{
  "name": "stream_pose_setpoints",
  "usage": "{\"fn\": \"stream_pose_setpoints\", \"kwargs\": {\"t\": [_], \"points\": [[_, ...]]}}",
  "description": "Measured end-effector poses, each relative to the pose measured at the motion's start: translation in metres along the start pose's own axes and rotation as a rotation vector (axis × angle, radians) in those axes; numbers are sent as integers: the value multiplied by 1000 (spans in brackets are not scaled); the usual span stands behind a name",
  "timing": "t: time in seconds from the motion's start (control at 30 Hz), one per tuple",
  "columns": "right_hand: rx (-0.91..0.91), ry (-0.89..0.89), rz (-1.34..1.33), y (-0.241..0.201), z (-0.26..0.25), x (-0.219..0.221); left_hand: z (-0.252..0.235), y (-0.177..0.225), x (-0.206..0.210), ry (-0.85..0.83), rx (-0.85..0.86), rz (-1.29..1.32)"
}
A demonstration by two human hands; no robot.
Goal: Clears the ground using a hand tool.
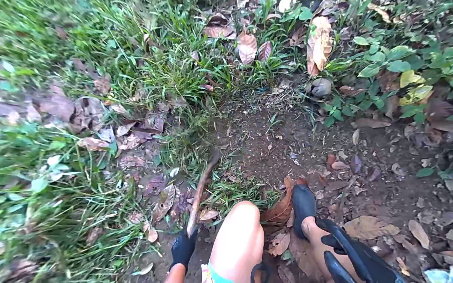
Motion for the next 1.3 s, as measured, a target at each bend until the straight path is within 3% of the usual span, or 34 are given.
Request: {"fn": "stream_pose_setpoints", "kwargs": {"t": [0.07,0.17,0.23,0.3,0.37,0.47,0.53,0.6,0.7,0.77,0.8,0.87,0.93,1.0,1.03,1.1,1.17,1.23,1.3], "points": [[-14,-17,19,-7,-7,2,13,52,-17,-31,163,-128],[-57,32,132,-20,-8,4,9,174,-79,-11,461,-421],[-64,17,159,-20,-12,7,-24,205,-109,62,515,-458],[-64,5,145,-18,-11,6,-66,162,-108,123,370,-299],[-78,15,127,-14,-3,3,-72,68,-70,111,107,23],[-50,21,70,2,-2,0,-14,-30,-5,102,-140,397],[13,-47,-3,5,-13,2,15,-54,17,82,-174,448],[23,-77,2,2,-20,5,27,-33,10,43,-89,344],[-10,-30,97,-14,-18,3,18,52,-31,-16,197,-94],[-31,-20,138,-17,-16,2,-2,85,-42,-3,325,-294],[-43,-24,139,-18,-16,2,-11,77,-35,-12,305,-309],[-28,-21,132,-15,-13,2,-10,20,-4,-37,132,-173],[9,2,125,-7,-7,1,38,-36,21,-57,-73,71],[36,4,118,-1,-1,-2,92,-62,30,-116,-259,270],[44,-8,120,0,0,-4,100,-72,34,-107,-279,285],[44,12,117,-4,0,-3,76,-80,38,-65,-149,170],[23,18,132,-8,-2,1,41,-28,11,-58,91,-40],[-5,6,156,-11,-7,5,14,57,-40,-69,293,-244],[-20,-29,170,-14,-11,9,-20,103,-73,-42,365,-296]]}}
Point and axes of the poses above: each hand's wrist, its own z-axis away from the middle knuckle, its own x-axis out of the palm, y = z × x, the point moved 5 cm from there along -z, towards the middle knuckle, and after that the axes turned 11 degrees about -y, right-handed, at the moved point
